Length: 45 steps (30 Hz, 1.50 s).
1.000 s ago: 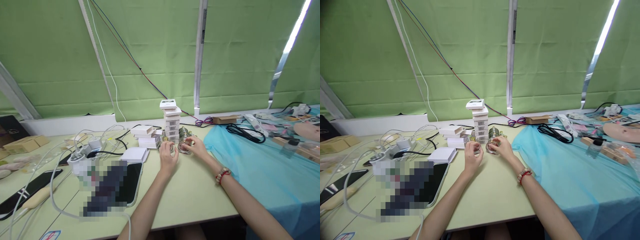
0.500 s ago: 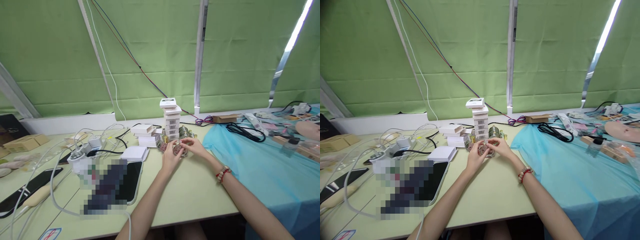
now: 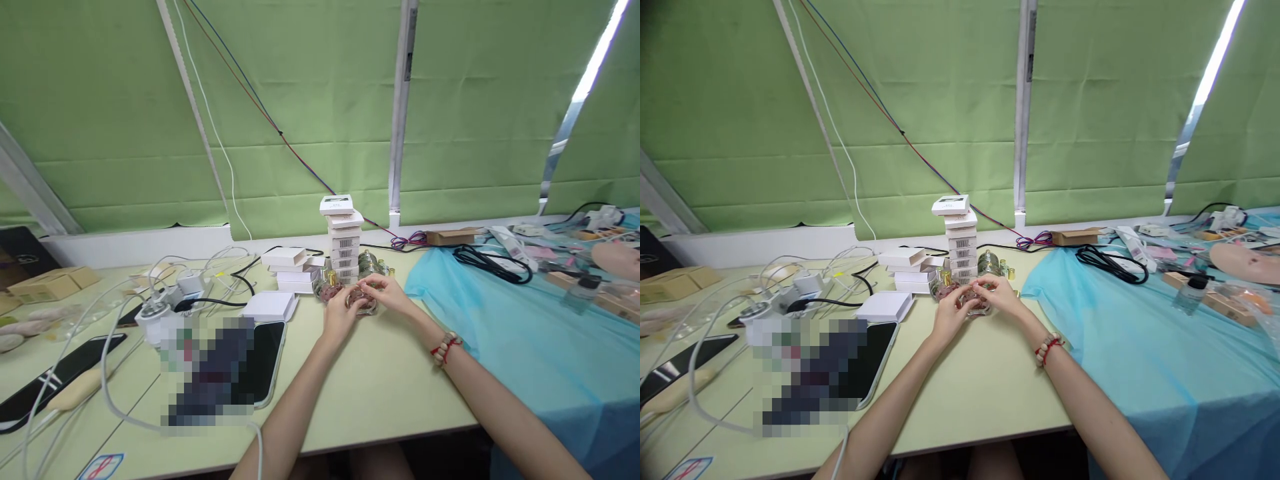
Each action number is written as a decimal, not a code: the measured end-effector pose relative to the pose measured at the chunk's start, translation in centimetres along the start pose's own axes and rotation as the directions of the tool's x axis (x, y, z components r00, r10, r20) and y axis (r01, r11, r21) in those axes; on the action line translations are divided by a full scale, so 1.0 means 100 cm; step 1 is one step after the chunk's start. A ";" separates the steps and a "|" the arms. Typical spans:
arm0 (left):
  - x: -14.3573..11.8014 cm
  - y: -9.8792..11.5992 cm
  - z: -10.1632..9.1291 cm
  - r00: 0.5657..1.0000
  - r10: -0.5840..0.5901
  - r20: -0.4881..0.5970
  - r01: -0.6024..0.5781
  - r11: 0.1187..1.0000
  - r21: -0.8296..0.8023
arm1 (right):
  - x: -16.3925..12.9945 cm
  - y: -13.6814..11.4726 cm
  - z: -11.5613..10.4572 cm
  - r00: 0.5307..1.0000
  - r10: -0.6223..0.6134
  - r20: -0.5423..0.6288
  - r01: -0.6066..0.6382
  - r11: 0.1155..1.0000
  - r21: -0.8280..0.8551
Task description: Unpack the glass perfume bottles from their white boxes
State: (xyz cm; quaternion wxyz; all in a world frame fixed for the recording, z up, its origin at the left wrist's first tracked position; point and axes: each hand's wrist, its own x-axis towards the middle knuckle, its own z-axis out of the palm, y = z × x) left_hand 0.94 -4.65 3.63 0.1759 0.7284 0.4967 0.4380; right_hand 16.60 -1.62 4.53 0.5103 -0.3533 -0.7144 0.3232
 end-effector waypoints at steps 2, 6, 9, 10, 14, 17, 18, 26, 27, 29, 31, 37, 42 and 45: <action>0.000 -0.001 0.001 1.000 0.002 -0.007 -0.002 1.000 0.001 | -0.001 -0.004 -0.003 0.998 0.023 0.055 -0.026 0.999 0.046; 0.000 -0.002 0.001 1.000 -0.011 -0.018 0.011 1.000 0.008 | -0.001 -0.010 -0.006 0.994 0.086 0.073 -0.099 0.975 0.201; 0.000 -0.001 0.001 0.999 -0.024 -0.024 0.024 1.000 0.013 | 0.000 -0.010 -0.006 0.988 0.116 0.101 -0.139 0.955 0.263; 0.000 -0.001 0.000 0.999 -0.024 -0.026 0.025 1.000 0.019 | 0.000 -0.009 -0.006 0.988 0.118 0.101 -0.142 0.953 0.269; 0.000 0.000 -0.001 1.000 -0.010 -0.028 0.011 1.000 0.029 | 0.002 -0.005 -0.002 0.994 0.108 0.027 -0.111 0.962 0.250; 0.001 0.000 -0.002 1.000 0.001 -0.025 -0.001 1.000 0.016 | 0.003 -0.001 0.003 0.993 0.093 -0.075 -0.078 0.978 0.193; 0.001 -0.001 -0.002 1.000 0.007 -0.024 -0.007 1.000 0.014 | 0.003 0.001 0.005 0.991 0.092 -0.098 -0.074 0.982 0.174; 0.004 -0.004 -0.002 1.000 0.023 -0.014 -0.023 1.000 0.020 | 0.013 0.000 -0.008 0.982 0.111 -0.153 -0.068 0.963 0.262; 0.004 -0.004 -0.002 1.000 0.018 -0.016 -0.018 1.000 0.019 | 0.015 -0.001 -0.016 0.958 0.149 -0.245 -0.073 0.953 0.295; 0.005 -0.006 -0.002 1.000 0.009 -0.025 -0.008 1.000 0.019 | 0.019 0.000 -0.035 0.856 0.261 -0.447 -0.085 0.923 0.375; 0.005 -0.007 -0.001 1.000 0.004 -0.025 -0.003 1.000 0.019 | 0.020 0.003 -0.052 0.716 0.380 -0.586 -0.094 0.883 0.459; 0.007 -0.011 -0.001 1.000 0.009 -0.015 -0.009 1.000 0.005 | 0.015 0.018 -0.064 0.604 0.454 -0.655 -0.146 0.871 0.469; 0.007 -0.013 -0.002 0.999 0.040 -0.010 -0.040 0.999 0.001 | 0.017 0.020 -0.058 0.639 0.432 -0.636 -0.194 0.891 0.410; 0.007 -0.016 -0.001 0.996 0.083 -0.014 -0.083 0.997 -0.007 | 0.019 0.018 -0.059 0.643 0.438 -0.628 -0.225 0.892 0.392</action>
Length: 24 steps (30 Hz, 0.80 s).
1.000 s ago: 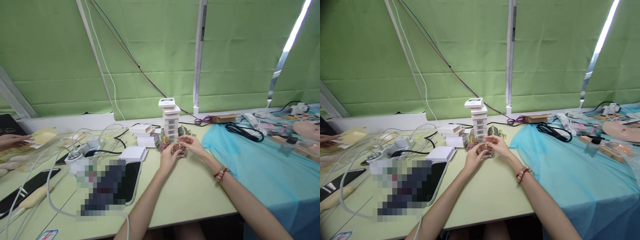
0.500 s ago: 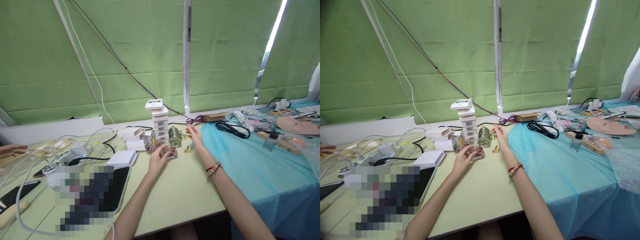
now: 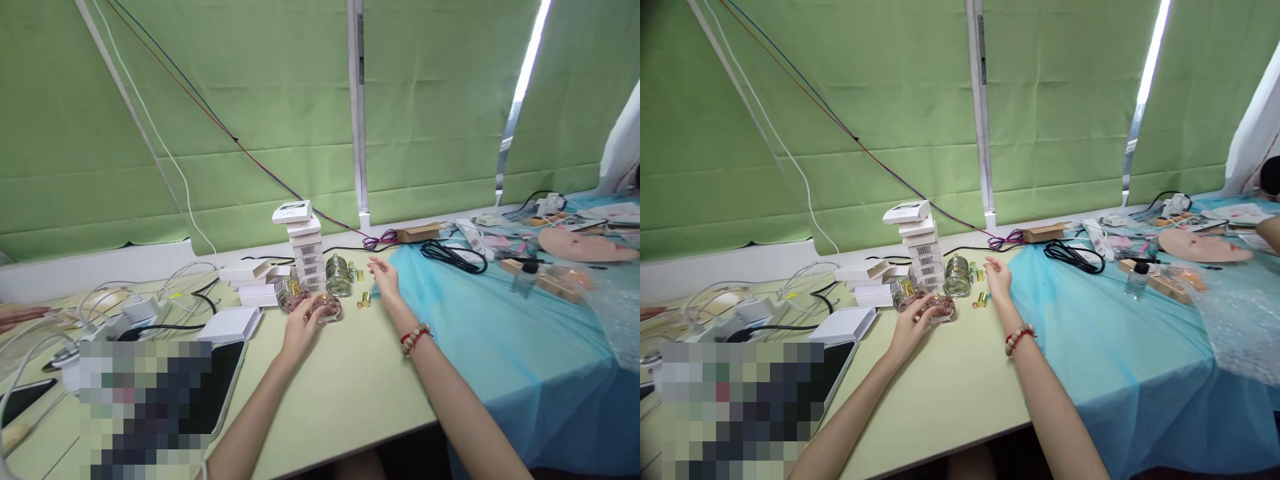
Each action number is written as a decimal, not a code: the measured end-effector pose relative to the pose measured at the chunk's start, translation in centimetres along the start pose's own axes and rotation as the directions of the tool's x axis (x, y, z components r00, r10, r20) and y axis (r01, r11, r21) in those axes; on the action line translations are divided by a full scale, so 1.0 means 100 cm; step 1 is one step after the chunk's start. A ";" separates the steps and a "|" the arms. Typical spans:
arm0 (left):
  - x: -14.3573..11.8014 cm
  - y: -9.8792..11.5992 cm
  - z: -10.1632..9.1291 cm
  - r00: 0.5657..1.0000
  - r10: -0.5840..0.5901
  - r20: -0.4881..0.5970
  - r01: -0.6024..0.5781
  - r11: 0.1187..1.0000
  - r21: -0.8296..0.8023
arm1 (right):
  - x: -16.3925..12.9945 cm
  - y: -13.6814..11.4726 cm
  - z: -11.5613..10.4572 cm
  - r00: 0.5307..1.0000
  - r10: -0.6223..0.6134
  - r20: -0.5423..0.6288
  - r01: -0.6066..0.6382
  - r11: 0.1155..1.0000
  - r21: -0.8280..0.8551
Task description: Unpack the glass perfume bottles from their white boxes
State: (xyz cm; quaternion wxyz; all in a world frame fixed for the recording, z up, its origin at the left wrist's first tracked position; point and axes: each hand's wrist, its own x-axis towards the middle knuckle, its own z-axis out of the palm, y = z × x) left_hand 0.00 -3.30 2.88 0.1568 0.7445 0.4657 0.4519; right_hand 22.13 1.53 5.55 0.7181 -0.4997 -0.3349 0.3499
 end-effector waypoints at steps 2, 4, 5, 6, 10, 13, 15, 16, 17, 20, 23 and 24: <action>0.000 -0.003 0.001 1.000 0.026 0.000 -0.026 1.000 -0.010 | 0.000 -0.002 0.001 1.000 0.003 0.014 -0.003 1.000 -0.019; 0.001 -0.005 0.002 0.999 0.036 -0.002 -0.036 0.999 -0.015 | -0.002 -0.003 0.003 0.999 -0.006 0.048 0.007 1.000 -0.025; 0.001 -0.005 0.003 0.999 0.037 -0.002 -0.037 0.999 -0.014 | -0.004 -0.004 0.006 0.997 -0.021 0.079 0.023 1.000 -0.020; 0.001 -0.006 0.003 0.999 0.038 -0.002 -0.038 0.999 -0.013 | -0.007 -0.004 0.008 0.991 -0.048 0.128 0.050 0.999 -0.010; 0.002 -0.006 0.003 0.999 0.038 0.005 -0.038 0.999 -0.010 | -0.023 -0.006 0.018 0.855 -0.214 0.472 0.244 0.970 -0.002; 0.002 -0.006 0.002 0.999 0.039 0.010 -0.039 0.999 -0.011 | -0.036 -0.007 0.021 0.697 -0.236 0.678 0.361 0.931 -0.047; 0.002 -0.006 0.002 0.999 0.047 0.018 -0.047 0.999 -0.011 | -0.042 -0.008 0.023 0.646 -0.222 0.730 0.401 0.913 -0.077; 0.002 -0.005 0.003 0.998 0.054 0.025 -0.054 0.998 -0.011 | -0.044 -0.008 0.023 0.637 -0.213 0.740 0.410 0.907 -0.091; 0.001 -0.005 0.003 0.998 0.062 0.032 -0.062 0.998 -0.011 | -0.045 -0.007 0.023 0.635 -0.202 0.746 0.409 0.907 -0.103; 0.000 -0.003 0.003 0.995 0.083 0.050 -0.082 0.997 -0.011 | -0.044 -0.005 0.022 0.634 -0.170 0.754 0.363 0.927 -0.096; 0.000 -0.001 0.003 0.995 0.087 0.057 -0.086 0.996 -0.013 | -0.040 -0.002 0.020 0.614 -0.148 0.775 0.294 0.954 -0.050; 0.000 -0.001 0.003 0.995 0.086 0.060 -0.085 0.996 -0.015 | -0.039 -0.001 0.020 0.608 -0.137 0.782 0.271 0.962 -0.042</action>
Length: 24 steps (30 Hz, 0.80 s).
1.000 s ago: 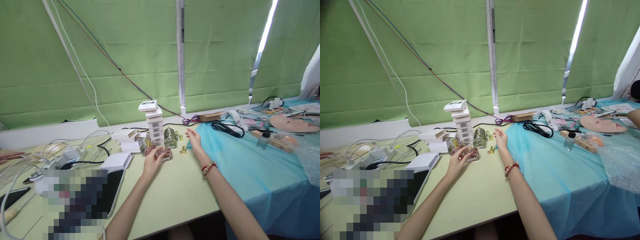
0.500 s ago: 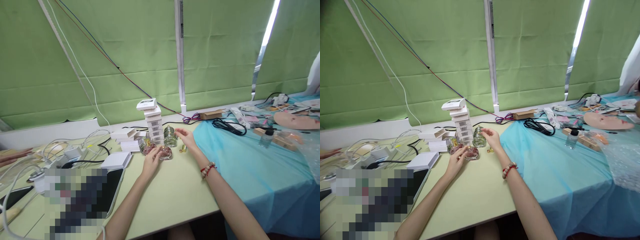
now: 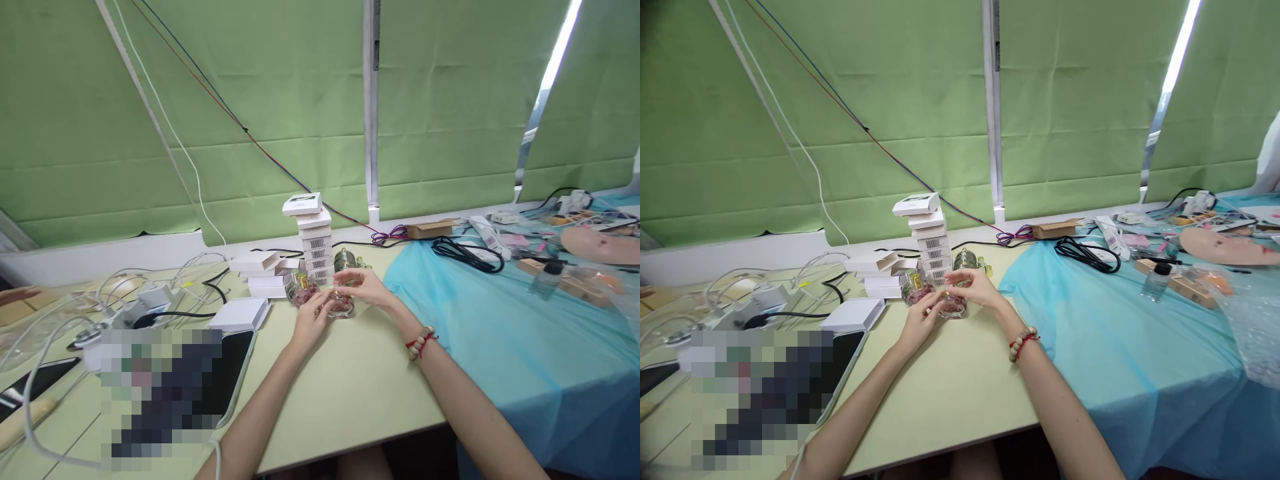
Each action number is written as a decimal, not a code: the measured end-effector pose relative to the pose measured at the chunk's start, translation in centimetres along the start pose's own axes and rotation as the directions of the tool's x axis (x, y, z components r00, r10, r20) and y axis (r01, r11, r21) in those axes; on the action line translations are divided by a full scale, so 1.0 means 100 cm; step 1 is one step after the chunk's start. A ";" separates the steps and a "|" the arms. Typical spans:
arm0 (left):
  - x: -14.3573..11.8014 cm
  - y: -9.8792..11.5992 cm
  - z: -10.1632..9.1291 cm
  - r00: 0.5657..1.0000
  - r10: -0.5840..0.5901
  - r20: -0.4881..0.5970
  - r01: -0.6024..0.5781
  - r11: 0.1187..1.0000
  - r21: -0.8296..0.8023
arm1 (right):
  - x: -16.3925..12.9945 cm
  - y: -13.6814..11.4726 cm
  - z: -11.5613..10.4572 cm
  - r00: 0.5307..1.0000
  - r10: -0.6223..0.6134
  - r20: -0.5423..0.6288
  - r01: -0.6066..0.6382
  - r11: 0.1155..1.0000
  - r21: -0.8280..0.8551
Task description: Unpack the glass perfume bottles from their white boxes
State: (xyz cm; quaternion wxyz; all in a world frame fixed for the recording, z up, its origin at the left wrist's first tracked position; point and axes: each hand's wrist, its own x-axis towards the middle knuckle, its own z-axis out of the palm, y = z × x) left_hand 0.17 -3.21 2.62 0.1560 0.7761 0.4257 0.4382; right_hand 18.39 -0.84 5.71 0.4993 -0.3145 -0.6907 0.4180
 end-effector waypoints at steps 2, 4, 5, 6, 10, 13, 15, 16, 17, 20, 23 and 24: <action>0.000 0.000 0.000 1.000 -0.005 0.008 0.005 1.000 -0.006 | 0.000 0.001 0.000 1.000 0.021 0.013 -0.022 0.999 0.032; 0.000 0.001 0.000 1.000 -0.010 0.022 0.011 1.000 -0.017 | -0.001 0.001 0.000 0.999 0.039 0.017 -0.039 0.998 0.045; 0.000 0.001 0.000 1.000 -0.011 0.028 0.012 1.000 -0.022 | -0.001 0.001 0.000 0.999 0.044 0.018 -0.045 0.998 0.047; 0.000 0.001 0.000 0.999 -0.012 0.034 0.013 1.000 -0.027 | -0.001 0.000 0.001 0.999 0.048 0.019 -0.049 0.998 0.050; 0.000 0.003 0.000 0.999 -0.016 0.050 0.018 0.999 -0.040 | -0.001 -0.002 0.000 0.998 0.051 0.029 -0.053 0.996 0.067; 0.000 0.002 0.000 0.998 -0.018 0.053 0.020 0.999 -0.043 | -0.002 -0.002 0.000 0.998 0.048 0.035 -0.050 0.996 0.075; 0.000 0.002 0.000 0.998 -0.025 0.055 0.027 0.999 -0.040 | -0.002 -0.002 0.000 0.998 0.052 0.040 -0.055 0.996 0.071; 0.000 0.002 0.000 0.998 -0.027 0.058 0.029 0.999 -0.039 | -0.002 -0.002 0.000 0.998 0.055 0.043 -0.058 0.996 0.068; 0.000 0.002 0.000 0.998 -0.027 0.060 0.029 0.999 -0.037 | -0.003 -0.003 -0.001 0.997 0.059 0.046 -0.062 0.996 0.066; -0.001 0.003 0.000 0.998 -0.026 0.063 0.028 0.999 -0.037 | -0.002 -0.004 -0.005 0.998 0.051 0.035 -0.054 0.996 0.075; -0.002 0.007 0.000 0.998 -0.034 0.054 0.036 0.999 -0.038 | -0.002 -0.003 -0.012 0.998 0.031 -0.046 -0.026 0.995 0.098; -0.002 0.008 0.000 0.998 -0.038 0.042 0.040 0.999 -0.037 | -0.001 -0.002 -0.013 0.997 0.031 -0.076 -0.023 0.994 0.104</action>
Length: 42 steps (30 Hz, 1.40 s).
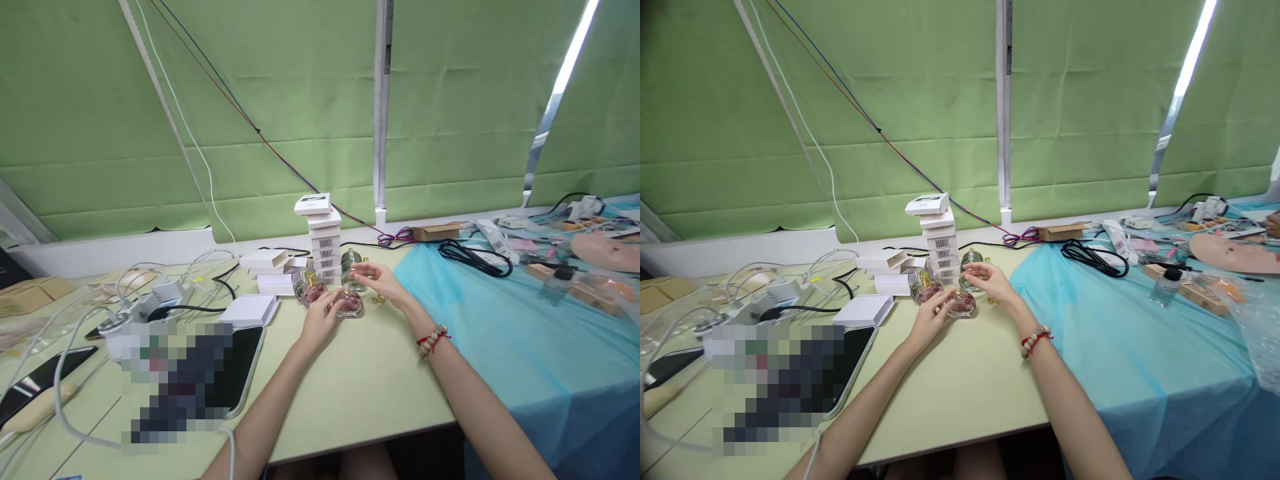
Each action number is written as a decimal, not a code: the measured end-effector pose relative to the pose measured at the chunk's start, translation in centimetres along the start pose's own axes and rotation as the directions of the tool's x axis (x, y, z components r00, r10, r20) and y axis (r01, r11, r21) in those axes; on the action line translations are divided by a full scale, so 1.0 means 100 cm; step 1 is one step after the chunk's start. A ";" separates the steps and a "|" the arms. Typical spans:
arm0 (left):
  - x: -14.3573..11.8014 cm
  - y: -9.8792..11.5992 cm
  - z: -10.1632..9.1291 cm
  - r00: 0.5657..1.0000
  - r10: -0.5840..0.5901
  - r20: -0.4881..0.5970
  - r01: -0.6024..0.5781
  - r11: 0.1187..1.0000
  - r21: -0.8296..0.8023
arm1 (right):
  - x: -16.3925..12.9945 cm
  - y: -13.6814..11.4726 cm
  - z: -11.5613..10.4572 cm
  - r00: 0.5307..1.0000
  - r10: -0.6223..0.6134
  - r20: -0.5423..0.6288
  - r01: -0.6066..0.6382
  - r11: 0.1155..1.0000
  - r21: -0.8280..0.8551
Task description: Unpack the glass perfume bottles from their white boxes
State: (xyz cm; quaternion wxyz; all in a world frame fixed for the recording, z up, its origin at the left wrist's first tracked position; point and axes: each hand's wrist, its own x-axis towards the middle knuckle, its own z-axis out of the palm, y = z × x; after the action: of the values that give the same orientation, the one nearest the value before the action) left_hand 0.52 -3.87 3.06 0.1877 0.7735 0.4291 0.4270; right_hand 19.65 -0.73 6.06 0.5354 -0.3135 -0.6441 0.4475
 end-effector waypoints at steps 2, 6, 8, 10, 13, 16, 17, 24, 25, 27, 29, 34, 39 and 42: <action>-0.001 0.002 0.000 1.000 -0.006 -0.030 0.006 1.000 0.008 | 0.000 0.002 -0.001 1.000 0.018 -0.014 -0.018 1.000 0.008; -0.001 0.003 0.000 0.999 0.016 -0.038 -0.014 0.999 0.050 | -0.002 0.004 0.006 0.993 0.097 0.073 -0.096 0.995 -0.016; -0.001 0.002 0.000 0.999 0.033 -0.030 -0.031 0.998 0.062 | -0.003 0.003 0.010 0.990 0.113 0.079 -0.111 0.993 -0.032; -0.001 0.001 0.000 0.999 0.034 -0.028 -0.032 0.998 0.056 | -0.004 0.001 0.012 0.991 0.115 0.064 -0.112 0.993 -0.037; -0.001 -0.001 0.000 0.999 0.034 -0.027 -0.032 0.998 0.060 | -0.005 -0.002 0.014 0.993 0.115 0.039 -0.114 0.993 -0.041; -0.001 -0.002 0.000 0.998 0.051 -0.021 -0.049 0.996 0.072 | -0.006 -0.003 0.016 0.993 0.115 0.028 -0.114 0.992 -0.047; -0.001 -0.002 0.000 0.999 0.051 -0.017 -0.050 0.996 0.071 | -0.006 -0.003 0.015 0.993 0.114 0.034 -0.112 0.992 -0.052; -0.001 -0.003 0.002 1.000 0.026 -0.015 -0.025 0.998 0.049 | 0.005 0.010 -0.016 0.965 -0.066 -0.253 0.020 0.983 -0.181; -0.001 -0.003 0.002 1.000 0.017 -0.012 -0.016 0.999 0.050 | 0.006 0.013 -0.023 0.930 -0.069 -0.361 -0.008 0.978 -0.207; -0.001 -0.003 0.002 1.000 0.005 -0.010 -0.004 0.999 0.052 | 0.005 0.019 -0.036 0.863 -0.065 -0.502 -0.105 0.947 -0.304; -0.001 -0.003 0.001 1.000 -0.005 -0.016 0.006 0.999 0.054 | 0.001 0.024 -0.041 0.864 -0.076 -0.498 -0.208 0.847 -0.489; -0.001 -0.001 0.001 1.000 -0.017 -0.027 0.019 0.998 0.062 | -0.007 0.029 -0.032 0.968 0.063 -0.243 -0.237 0.546 -0.804; -0.001 -0.003 0.002 0.999 -0.010 -0.035 0.012 0.998 0.054 | -0.008 0.032 -0.020 0.973 0.164 -0.161 -0.217 0.426 -0.878; -0.001 -0.003 0.002 0.999 -0.004 -0.039 0.006 0.999 0.053 | -0.009 0.033 -0.018 0.963 0.209 -0.169 -0.241 0.396 -0.886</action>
State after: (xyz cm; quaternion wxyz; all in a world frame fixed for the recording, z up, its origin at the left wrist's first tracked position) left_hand 0.51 -3.79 2.69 0.1599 0.7688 0.4456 0.4299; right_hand 21.40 0.26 2.70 0.2297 -0.6405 -0.7262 0.0978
